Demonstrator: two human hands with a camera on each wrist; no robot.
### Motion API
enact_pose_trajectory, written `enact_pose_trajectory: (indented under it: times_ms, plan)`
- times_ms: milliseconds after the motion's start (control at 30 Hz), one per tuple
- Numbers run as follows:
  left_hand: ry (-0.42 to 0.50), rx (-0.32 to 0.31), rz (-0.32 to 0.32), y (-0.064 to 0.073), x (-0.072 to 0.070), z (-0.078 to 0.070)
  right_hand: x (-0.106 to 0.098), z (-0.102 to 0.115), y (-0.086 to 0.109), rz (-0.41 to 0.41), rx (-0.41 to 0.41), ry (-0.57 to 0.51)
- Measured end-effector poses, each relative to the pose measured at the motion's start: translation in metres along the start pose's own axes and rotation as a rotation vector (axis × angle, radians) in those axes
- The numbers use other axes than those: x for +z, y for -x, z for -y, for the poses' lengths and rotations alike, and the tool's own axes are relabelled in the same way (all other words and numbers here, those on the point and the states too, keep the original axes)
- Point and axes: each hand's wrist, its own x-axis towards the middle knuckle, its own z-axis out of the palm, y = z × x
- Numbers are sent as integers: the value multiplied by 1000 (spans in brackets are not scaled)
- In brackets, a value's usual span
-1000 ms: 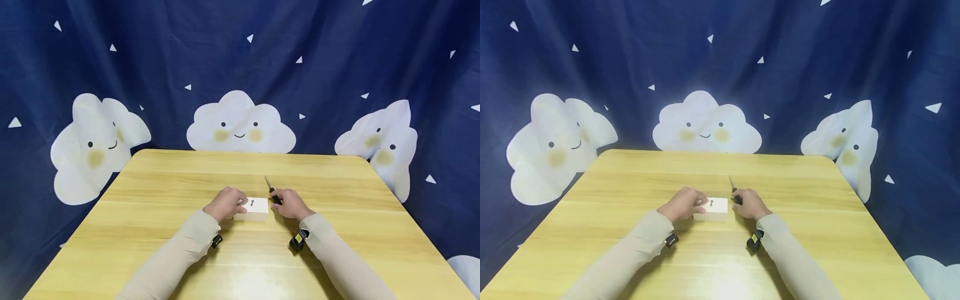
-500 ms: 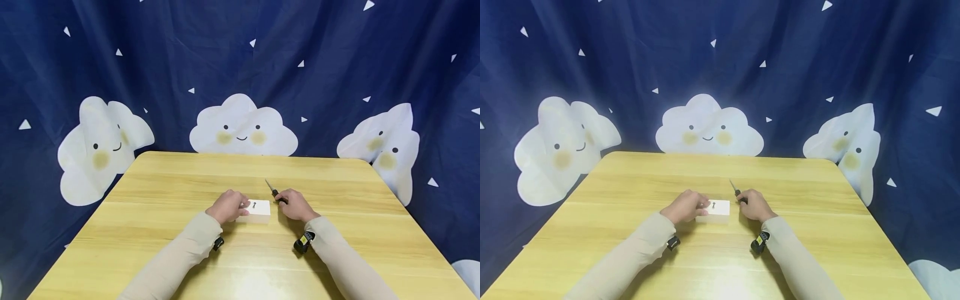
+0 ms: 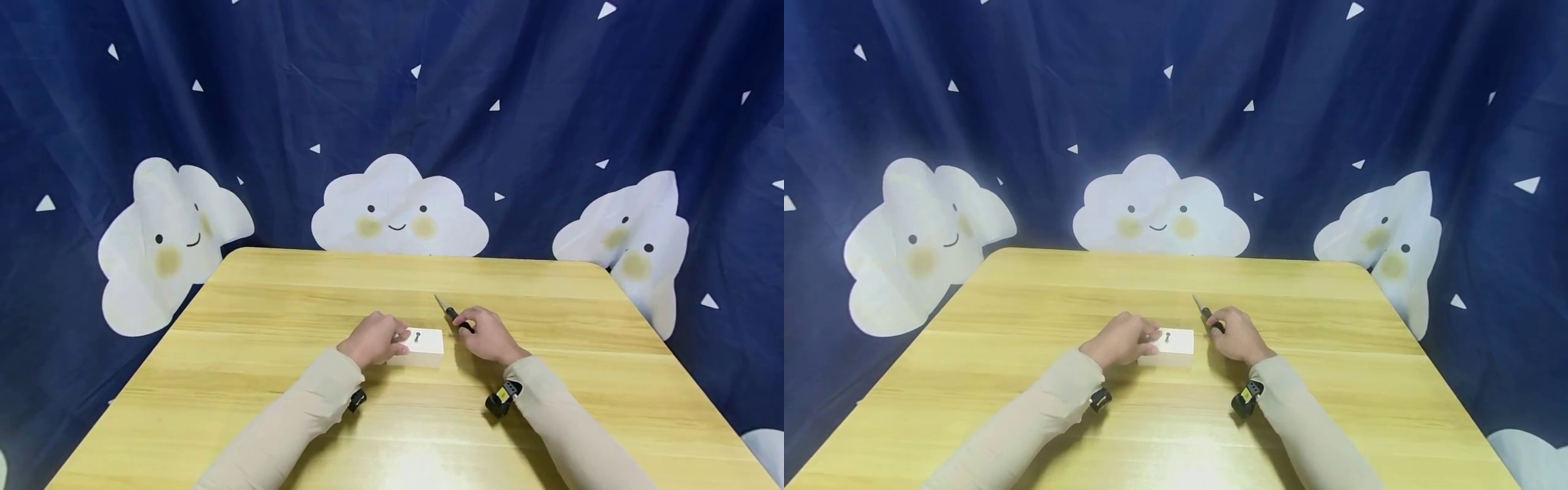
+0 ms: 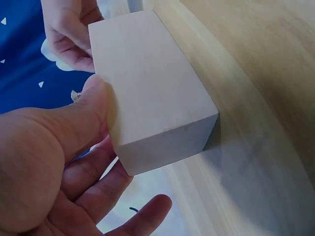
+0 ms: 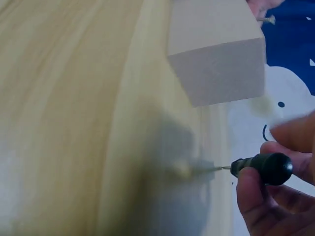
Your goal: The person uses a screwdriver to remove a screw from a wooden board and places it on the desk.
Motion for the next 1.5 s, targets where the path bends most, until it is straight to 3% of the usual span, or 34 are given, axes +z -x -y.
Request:
enact_pose_trajectory:
  times_ms: [233,400,733,1067,1267,1500]
  plan:
    - [0,20,9,-2,1,3,-5,-2,-4,-33,-33,-41]
    - [-4,32,1,-3,3,5,-8,-3,-7,-115,-53,-40]
    - [45,-21,7,-3,0,2,-12,-3,-13,-258,-82,-74]
    - [38,-35,12,-4,-2,1,-19,6,-17,-438,-165,-224]
    - [35,-20,12,-3,-2,1,-14,5,-15,-550,-265,-263]
    - [15,-3,27,-2,1,1,-21,29,-3,-605,-331,-285]
